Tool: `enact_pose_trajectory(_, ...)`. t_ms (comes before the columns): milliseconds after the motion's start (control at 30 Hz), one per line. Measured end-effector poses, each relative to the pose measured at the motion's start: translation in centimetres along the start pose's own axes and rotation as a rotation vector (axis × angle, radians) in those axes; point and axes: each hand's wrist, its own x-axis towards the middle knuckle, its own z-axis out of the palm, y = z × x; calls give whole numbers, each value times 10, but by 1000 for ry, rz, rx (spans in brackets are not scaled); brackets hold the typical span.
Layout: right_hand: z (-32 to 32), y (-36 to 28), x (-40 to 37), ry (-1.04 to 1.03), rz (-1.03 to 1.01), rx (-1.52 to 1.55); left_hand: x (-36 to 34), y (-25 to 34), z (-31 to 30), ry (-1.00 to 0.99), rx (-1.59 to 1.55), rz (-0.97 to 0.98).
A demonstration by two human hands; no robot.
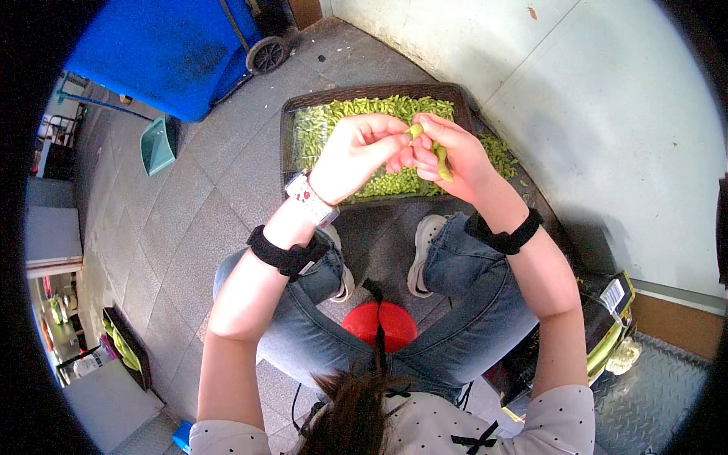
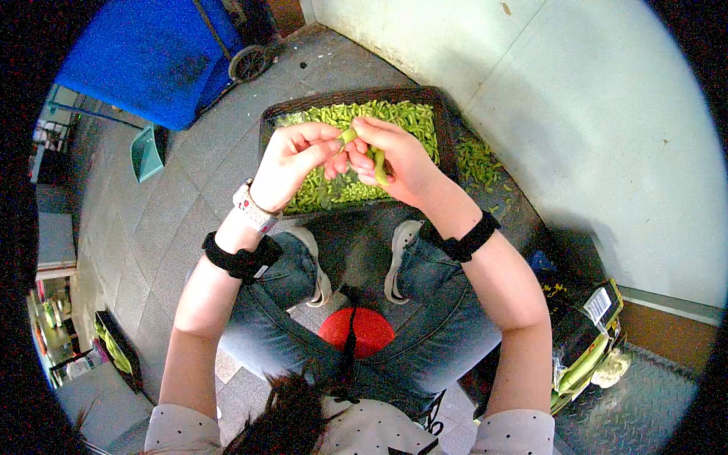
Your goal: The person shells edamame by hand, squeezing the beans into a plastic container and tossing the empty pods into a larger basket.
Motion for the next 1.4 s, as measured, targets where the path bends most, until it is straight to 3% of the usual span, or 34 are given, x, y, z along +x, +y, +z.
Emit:
enact_pose_trajectory(200, -9, 10, 7, -184, 102, 308, 1, -8, -4, 24, 3, 1)
enact_pose_trajectory(300, 5, 14, 7, 236, -139, -180, 0, -10, -5, 92, 12, 8)
enact_pose_trajectory(333, 8, 14, 7, 417, -282, -469, 0, -10, -4, 100, 39, -23)
enact_pose_trajectory(433, 3, 15, 12, 498, -752, -1000, 2, -9, -2, 120, 91, -82)
enact_pose_trajectory(467, 3, 15, 8, 519, -752, -1084, 2, -10, 0, 132, 87, -77)
enact_pose_trajectory(567, 17, 8, -2, 508, -505, -1020, 2, -11, -1, 189, 118, -70)
enact_pose_trajectory(600, 12, 14, 3, 460, -599, -985, 3, -12, -2, 212, 135, -67)
enact_pose_trajectory(700, 4, 18, 6, 398, -564, -940, 0, -15, -3, 172, 203, -53)
enact_pose_trajectory(1100, 4, 0, -3, 280, -171, -547, 0, -7, 1, 95, 205, 32)
enact_pose_trajectory(1200, 0, -2, -3, 254, -167, -520, -1, -8, -3, 99, 156, 1)
enact_pose_trajectory(1400, -2, -1, -1, 336, -248, -756, 1, -17, -9, 34, -8, -64)
